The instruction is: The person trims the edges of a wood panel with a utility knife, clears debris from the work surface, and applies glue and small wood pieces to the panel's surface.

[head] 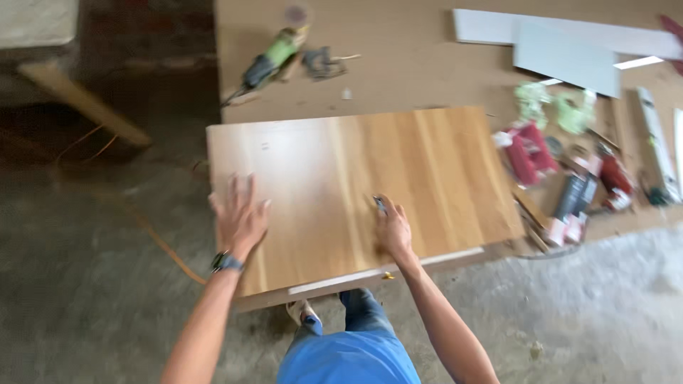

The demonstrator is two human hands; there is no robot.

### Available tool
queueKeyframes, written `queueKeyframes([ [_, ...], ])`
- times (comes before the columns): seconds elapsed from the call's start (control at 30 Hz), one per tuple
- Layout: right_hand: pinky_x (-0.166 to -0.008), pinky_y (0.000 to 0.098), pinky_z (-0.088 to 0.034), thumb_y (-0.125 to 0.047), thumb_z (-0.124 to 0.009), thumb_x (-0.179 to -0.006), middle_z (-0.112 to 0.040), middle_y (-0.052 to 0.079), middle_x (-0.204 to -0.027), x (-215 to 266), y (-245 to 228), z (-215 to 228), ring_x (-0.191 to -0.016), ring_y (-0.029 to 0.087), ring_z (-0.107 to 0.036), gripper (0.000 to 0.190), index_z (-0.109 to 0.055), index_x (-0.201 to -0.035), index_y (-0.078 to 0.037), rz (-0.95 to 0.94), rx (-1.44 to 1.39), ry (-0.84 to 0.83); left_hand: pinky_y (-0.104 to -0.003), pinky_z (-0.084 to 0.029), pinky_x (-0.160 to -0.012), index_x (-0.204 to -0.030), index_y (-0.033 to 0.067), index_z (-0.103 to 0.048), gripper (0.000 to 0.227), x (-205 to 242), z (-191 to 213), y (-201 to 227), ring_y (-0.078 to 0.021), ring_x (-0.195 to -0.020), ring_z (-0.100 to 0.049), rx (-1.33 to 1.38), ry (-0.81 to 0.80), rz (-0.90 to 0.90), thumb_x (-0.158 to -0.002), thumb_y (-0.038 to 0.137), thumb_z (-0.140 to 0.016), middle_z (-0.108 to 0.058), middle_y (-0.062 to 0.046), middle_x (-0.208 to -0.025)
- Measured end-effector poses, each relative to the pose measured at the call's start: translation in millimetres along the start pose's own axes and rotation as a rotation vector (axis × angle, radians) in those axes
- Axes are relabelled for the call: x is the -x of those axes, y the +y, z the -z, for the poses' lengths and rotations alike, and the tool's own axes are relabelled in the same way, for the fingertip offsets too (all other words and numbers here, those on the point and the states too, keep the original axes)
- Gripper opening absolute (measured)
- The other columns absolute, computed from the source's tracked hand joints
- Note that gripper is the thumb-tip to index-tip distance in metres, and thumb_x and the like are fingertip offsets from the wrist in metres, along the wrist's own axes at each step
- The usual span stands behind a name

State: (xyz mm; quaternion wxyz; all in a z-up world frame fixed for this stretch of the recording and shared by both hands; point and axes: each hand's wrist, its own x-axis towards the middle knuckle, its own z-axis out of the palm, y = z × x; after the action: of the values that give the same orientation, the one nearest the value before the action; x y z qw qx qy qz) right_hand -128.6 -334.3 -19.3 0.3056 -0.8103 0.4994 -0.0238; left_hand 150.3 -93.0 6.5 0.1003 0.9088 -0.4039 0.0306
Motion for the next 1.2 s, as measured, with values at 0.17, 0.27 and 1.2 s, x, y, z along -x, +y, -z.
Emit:
queueKeyframes([
  [0.17,-0.074,0.0451,-0.058,-0.032,-0.055,-0.103,-0.066,0.016,-0.096,-9,154,33,-0.087,0.035,-0.068,0.032,-0.064,-0.130,-0.016,-0.217,-0.430,0.165,-0.074,-0.006,-0.120,-0.167,0.0230,-0.020,0.070,14,-30,28,-0.0318,-0.162,-0.011,-0.002,-0.227,0.056,-0.105,0.053,-0.029,-0.014,-0.017,-0.174],
  [0.27,-0.063,0.0406,-0.060,-0.026,-0.047,-0.109,-0.069,0.020,-0.091,-11,200,74,-0.076,0.032,-0.071,0.032,-0.067,-0.121,-0.006,-0.406,-1.225,-0.013,-0.076,-0.011,-0.119,-0.166,0.0227,-0.024,0.069,8,-29,82,-0.0328,-0.160,-0.017,-0.037,-0.240,-0.014,-0.104,0.051,-0.033,-0.019,-0.017,-0.172],
  [1.2,-0.090,0.0418,-0.043,-0.021,-0.044,-0.098,-0.049,0.002,-0.119,-284,230,210,-0.109,0.029,-0.053,0.056,-0.040,-0.149,-0.041,0.625,0.605,-0.053,-0.067,-0.003,-0.125,-0.168,0.0347,-0.012,0.068,-155,-118,524,-0.0346,-0.162,-0.008,0.105,-0.395,0.020,-0.106,0.055,-0.031,-0.011,-0.013,-0.175],
])
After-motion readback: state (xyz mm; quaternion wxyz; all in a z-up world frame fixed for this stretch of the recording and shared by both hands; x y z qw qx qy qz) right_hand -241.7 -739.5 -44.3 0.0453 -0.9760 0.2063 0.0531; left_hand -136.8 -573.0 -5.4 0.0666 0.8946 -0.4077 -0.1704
